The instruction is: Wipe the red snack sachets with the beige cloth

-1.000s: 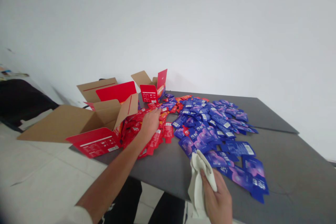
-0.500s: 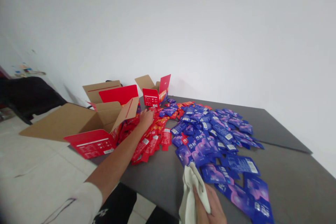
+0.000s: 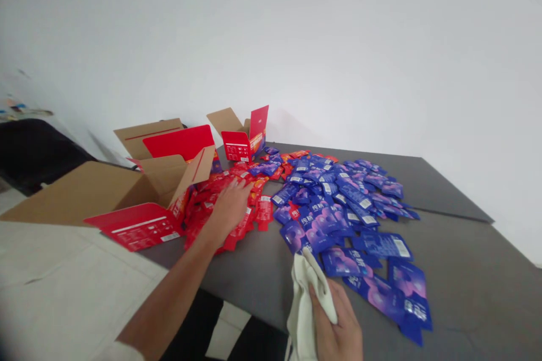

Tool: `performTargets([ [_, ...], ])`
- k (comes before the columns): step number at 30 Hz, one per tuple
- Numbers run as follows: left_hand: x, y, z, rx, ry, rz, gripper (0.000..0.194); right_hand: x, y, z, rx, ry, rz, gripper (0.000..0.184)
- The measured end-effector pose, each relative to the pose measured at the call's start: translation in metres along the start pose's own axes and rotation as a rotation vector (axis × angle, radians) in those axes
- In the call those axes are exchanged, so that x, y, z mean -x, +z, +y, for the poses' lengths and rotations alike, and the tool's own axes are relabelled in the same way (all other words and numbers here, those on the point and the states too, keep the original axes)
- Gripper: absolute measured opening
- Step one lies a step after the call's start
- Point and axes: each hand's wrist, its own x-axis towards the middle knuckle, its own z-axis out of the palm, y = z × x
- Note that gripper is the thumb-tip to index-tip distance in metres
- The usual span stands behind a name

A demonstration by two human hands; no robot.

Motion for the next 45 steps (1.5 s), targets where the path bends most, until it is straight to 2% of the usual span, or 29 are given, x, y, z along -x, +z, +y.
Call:
performTargets([
  [2,0.033,-0.006,0.02,0.165,0.189,0.067,0.034,0.001,-0.002,-0.007,-0.006,0.004,-0.033,0.036],
  [3,0.048,-0.007,0.029,0.244,0.215,0.051,0.029,0.002,-0.004,-0.011,-0.014,0.004,-0.073,0.035],
  [5,0.073,-0.004,0.042,0.315,0.189,-0.081,0.034,0.003,-0.008,-0.017,-0.04,-0.016,-0.186,0.029],
  [7,0.082,0.005,0.051,0.316,0.17,-0.171,0.037,0.005,-0.013,-0.02,-0.064,-0.05,-0.298,0.023],
  [10,0.064,0.027,0.061,0.253,0.151,-0.208,0.034,0.008,-0.017,-0.022,-0.09,-0.091,-0.394,0.017],
  [14,0.013,0.052,0.075,0.198,0.096,-0.201,0.032,0.008,-0.018,-0.024,-0.112,-0.072,-0.434,0.016],
  [17,-0.017,0.063,0.086,0.173,0.043,-0.194,0.036,0.007,-0.017,-0.027,-0.126,-0.049,-0.442,0.019],
  [21,-0.037,0.071,0.094,0.16,-0.01,-0.21,0.043,0.007,-0.016,-0.03,-0.138,-0.014,-0.451,0.023],
  [29,-0.049,0.074,0.1,0.197,-0.032,-0.257,0.043,0.006,-0.015,-0.027,-0.154,-0.002,-0.475,0.024],
  [35,-0.054,0.076,0.097,0.289,-0.034,-0.244,0.024,0.005,-0.015,-0.028,-0.152,0.013,-0.474,0.025],
  [40,-0.05,0.068,0.09,0.402,-0.04,-0.148,0.017,0.006,-0.016,-0.024,-0.133,0.029,-0.465,0.024],
  [45,-0.037,0.038,0.079,0.548,-0.051,0.023,0.019,0.007,-0.017,-0.023,-0.119,0.057,-0.448,0.024],
])
